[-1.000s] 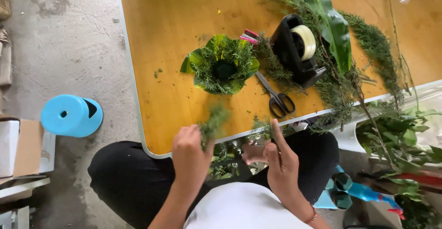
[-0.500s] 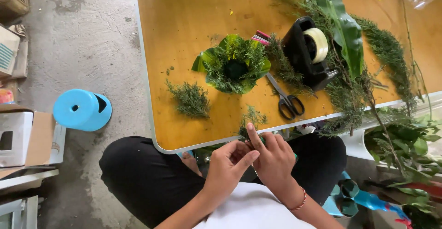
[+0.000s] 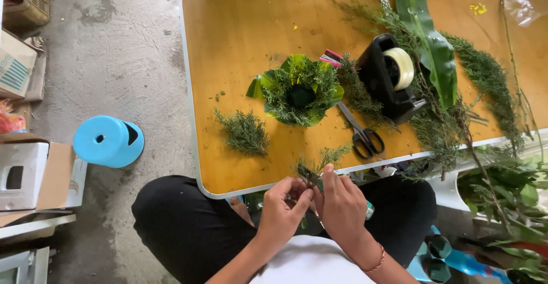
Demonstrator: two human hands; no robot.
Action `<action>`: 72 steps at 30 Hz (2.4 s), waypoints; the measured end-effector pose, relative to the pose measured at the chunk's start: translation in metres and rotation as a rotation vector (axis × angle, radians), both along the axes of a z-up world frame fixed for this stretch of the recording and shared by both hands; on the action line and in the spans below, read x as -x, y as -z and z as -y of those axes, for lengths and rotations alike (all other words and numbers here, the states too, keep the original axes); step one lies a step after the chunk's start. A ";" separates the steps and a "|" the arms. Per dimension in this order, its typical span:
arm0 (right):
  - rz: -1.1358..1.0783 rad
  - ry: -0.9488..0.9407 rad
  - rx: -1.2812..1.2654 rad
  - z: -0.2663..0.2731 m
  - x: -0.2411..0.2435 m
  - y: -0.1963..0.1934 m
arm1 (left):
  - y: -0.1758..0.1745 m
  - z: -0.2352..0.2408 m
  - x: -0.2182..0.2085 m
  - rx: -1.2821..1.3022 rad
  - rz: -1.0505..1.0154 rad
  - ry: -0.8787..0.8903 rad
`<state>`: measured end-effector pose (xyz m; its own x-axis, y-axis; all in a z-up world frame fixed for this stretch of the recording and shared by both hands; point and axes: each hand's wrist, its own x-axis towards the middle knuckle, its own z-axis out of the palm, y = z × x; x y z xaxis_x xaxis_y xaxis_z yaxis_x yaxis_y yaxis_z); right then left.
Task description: Trimming small sprigs from green branches using scissors and inserting them into a floral foam base to create an arrangement.
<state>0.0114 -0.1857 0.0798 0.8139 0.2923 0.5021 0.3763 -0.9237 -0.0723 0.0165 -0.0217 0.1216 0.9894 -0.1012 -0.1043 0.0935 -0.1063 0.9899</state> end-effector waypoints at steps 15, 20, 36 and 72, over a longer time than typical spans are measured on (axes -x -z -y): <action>-1.156 -0.050 -1.188 0.016 -0.032 -0.074 | -0.004 -0.027 -0.005 0.292 0.045 -0.007; -1.448 -0.283 -1.703 0.013 -0.023 -0.086 | -0.001 -0.023 0.001 0.254 0.109 0.130; -1.740 -0.326 -1.766 0.019 -0.025 -0.086 | -0.002 -0.029 0.002 0.094 0.309 0.268; -0.226 -0.007 0.208 0.053 -0.066 -0.025 | -0.006 -0.055 -0.004 0.141 0.443 0.174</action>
<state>0.0779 -0.2392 0.1048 0.8959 0.3756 0.2370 0.3784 -0.9250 0.0357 0.0207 0.0329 0.1273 0.9026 -0.2520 0.3491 -0.3468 0.0552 0.9363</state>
